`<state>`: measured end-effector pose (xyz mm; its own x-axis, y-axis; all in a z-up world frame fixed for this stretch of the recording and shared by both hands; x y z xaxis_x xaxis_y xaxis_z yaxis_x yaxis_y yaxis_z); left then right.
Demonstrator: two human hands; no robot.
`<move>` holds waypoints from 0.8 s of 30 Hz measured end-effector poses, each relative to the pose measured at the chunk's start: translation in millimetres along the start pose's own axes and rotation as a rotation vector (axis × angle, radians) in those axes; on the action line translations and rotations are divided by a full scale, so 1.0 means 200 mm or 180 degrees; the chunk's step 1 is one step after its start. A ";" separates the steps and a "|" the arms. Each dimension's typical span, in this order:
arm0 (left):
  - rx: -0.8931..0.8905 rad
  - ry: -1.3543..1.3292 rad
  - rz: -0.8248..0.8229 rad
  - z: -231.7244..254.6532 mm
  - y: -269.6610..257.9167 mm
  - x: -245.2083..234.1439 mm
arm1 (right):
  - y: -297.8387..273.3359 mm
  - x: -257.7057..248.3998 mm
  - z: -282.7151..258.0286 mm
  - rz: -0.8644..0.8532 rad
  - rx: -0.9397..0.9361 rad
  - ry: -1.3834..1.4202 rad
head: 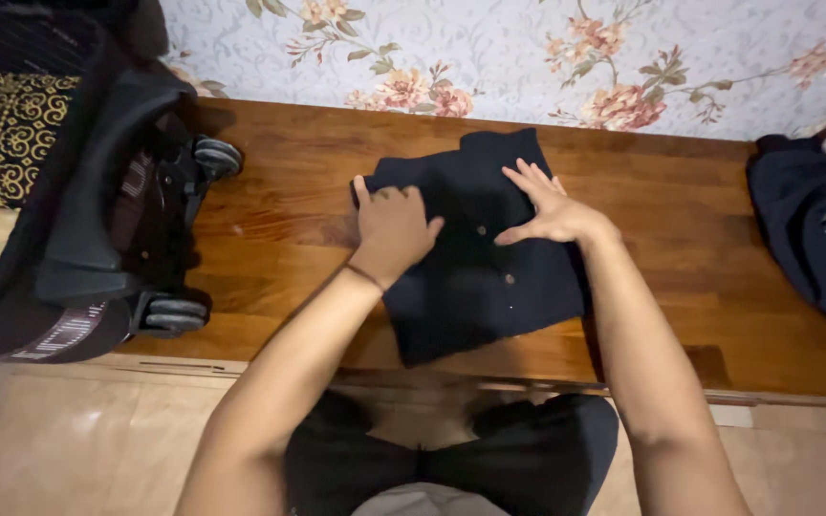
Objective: The person folds a black shirt with decorative patterns on a wooden surface and places it into a suitcase with other packed items.
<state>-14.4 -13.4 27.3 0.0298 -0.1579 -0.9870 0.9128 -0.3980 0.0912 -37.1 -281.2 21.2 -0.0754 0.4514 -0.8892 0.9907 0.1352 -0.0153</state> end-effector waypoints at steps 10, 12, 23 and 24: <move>0.0337 -0.0763 0.2050 -0.10 0.29 0.17 | 0.15 0.09 -0.08 0.1625 0.0960 -0.0617; 0.0450 -0.1052 0.2024 -0.20 0.30 0.17 | 0.17 0.13 -0.10 0.2134 0.0328 -0.0634; -0.0086 -0.0550 0.1377 -0.20 0.23 0.02 | 0.08 0.10 -0.27 0.0702 -0.0257 -0.0322; -0.0196 -0.0399 0.1427 -0.19 0.22 -0.01 | 0.08 0.09 -0.30 0.0632 -0.0269 -0.0272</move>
<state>41.1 4.6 27.7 0.3807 -0.4114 -0.8281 0.8438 -0.2118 0.4931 -28.6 -217.6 31.9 0.1335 0.4007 -0.9064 0.9719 0.1261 0.1989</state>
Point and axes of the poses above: each hand's wrist, its own y-axis towards the middle knuckle, its own x-axis out of the palm, z = x × y, the point moved 3 cm from there along y, towards the middle knuckle, and after that the axes turned 11 degrees about z, right-handed, at the moved point
